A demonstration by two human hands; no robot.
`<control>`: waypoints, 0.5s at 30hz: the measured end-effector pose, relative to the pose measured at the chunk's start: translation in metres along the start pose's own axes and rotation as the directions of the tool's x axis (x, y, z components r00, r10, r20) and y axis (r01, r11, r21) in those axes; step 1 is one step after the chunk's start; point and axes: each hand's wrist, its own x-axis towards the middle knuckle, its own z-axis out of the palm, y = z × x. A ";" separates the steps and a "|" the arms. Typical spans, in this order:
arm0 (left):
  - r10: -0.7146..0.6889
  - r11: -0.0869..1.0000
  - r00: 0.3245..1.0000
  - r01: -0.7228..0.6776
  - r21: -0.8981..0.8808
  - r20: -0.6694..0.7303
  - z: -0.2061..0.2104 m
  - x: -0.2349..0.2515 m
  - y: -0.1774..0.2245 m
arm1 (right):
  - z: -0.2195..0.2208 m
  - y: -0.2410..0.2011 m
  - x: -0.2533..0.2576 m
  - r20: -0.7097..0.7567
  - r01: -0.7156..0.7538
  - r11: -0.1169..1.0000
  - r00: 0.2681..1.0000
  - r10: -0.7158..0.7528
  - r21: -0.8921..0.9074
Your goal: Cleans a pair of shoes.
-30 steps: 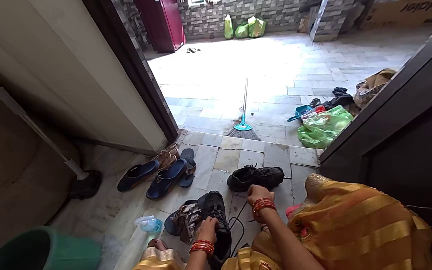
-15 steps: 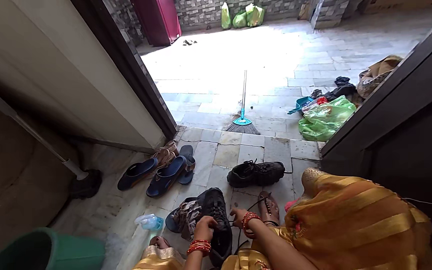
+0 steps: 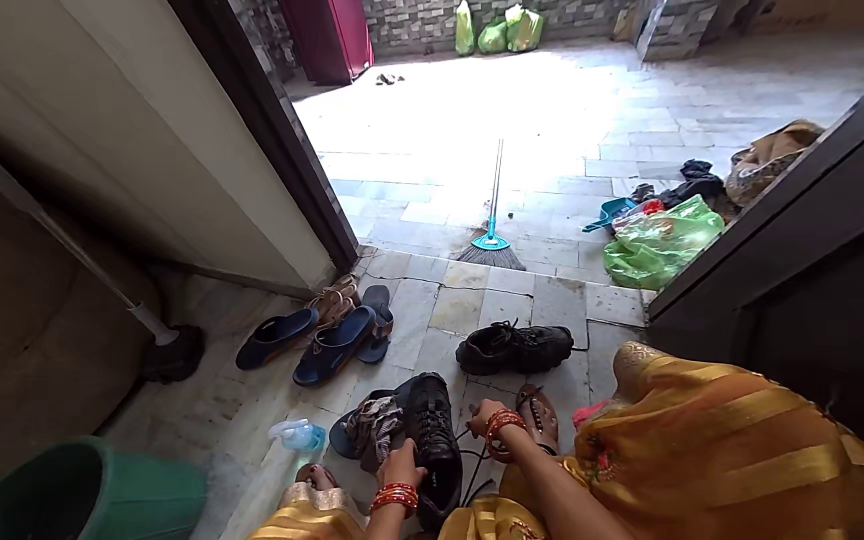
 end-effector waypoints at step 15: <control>0.041 0.999 0.999 -0.041 0.010 -0.030 -0.004 -0.001 0.000 | -0.037 0.006 -0.020 -0.259 0.130 0.818 0.966 0.023 0.560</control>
